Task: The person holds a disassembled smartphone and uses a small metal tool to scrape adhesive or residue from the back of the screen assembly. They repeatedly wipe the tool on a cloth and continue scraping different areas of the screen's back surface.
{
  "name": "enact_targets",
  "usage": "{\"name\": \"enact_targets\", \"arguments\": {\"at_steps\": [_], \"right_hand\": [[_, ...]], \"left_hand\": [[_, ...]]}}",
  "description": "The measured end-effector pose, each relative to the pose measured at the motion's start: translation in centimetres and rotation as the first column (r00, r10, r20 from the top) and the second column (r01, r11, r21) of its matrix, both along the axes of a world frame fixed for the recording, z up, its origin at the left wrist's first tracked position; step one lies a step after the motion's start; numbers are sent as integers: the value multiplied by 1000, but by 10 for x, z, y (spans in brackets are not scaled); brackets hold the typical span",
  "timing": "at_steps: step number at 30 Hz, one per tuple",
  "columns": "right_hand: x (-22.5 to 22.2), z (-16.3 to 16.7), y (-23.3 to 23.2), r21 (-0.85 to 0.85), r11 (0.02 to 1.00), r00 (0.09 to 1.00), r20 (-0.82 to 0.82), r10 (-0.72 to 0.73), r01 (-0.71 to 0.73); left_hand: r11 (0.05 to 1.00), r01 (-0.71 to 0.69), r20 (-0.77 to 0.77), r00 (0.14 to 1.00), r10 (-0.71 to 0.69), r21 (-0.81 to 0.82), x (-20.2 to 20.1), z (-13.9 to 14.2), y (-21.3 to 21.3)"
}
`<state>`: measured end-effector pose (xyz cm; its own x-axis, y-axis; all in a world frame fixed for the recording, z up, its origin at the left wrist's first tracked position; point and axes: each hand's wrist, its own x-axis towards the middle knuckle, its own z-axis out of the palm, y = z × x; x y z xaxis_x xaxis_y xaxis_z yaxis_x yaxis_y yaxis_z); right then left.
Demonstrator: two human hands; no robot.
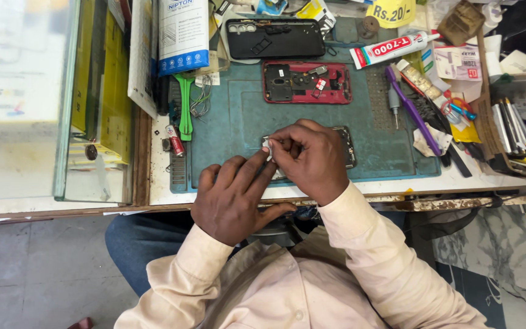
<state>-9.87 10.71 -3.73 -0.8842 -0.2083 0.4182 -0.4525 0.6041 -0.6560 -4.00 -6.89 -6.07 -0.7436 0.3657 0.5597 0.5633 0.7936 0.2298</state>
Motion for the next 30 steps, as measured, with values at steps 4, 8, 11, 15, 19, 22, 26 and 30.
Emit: {"name": "enact_targets", "arguments": {"at_steps": [4,8,11,15,19,22,26,30], "right_hand": [[-10,-7,-8,2,1000,999,44,-28,27],[-15,-11,-14,-42,998,997,73,-37,41],[-16,-12,-16,-33,997,996,71,-62,64],[-17,-13,-18,4,995,995,29,-97,96],[-16,-14,-19,22,987,988,8,-157,156],[-14,-15,-18,65,985,987,-29,-161,162],[-12,-13,-16,65,983,985,-24,-171,173],[-10,-11,-11,80,975,979,-15,-206,206]], "left_hand": [[1000,-5,-7,1000,5,14,-11,-4,-6],[1000,-14,-4,1000,14,-4,-17,-7,-9],[1000,-19,-9,1000,19,-1,-19,-9,-9],[1000,-28,-17,999,28,12,-19,-10,-9],[1000,-18,-10,1000,19,17,-18,-8,-9],[1000,-9,7,1000,9,18,-17,-7,-10],[1000,-8,-7,1000,8,19,-15,-6,-10],[1000,2,-8,1000,-2,21,-11,-4,-14]]}}
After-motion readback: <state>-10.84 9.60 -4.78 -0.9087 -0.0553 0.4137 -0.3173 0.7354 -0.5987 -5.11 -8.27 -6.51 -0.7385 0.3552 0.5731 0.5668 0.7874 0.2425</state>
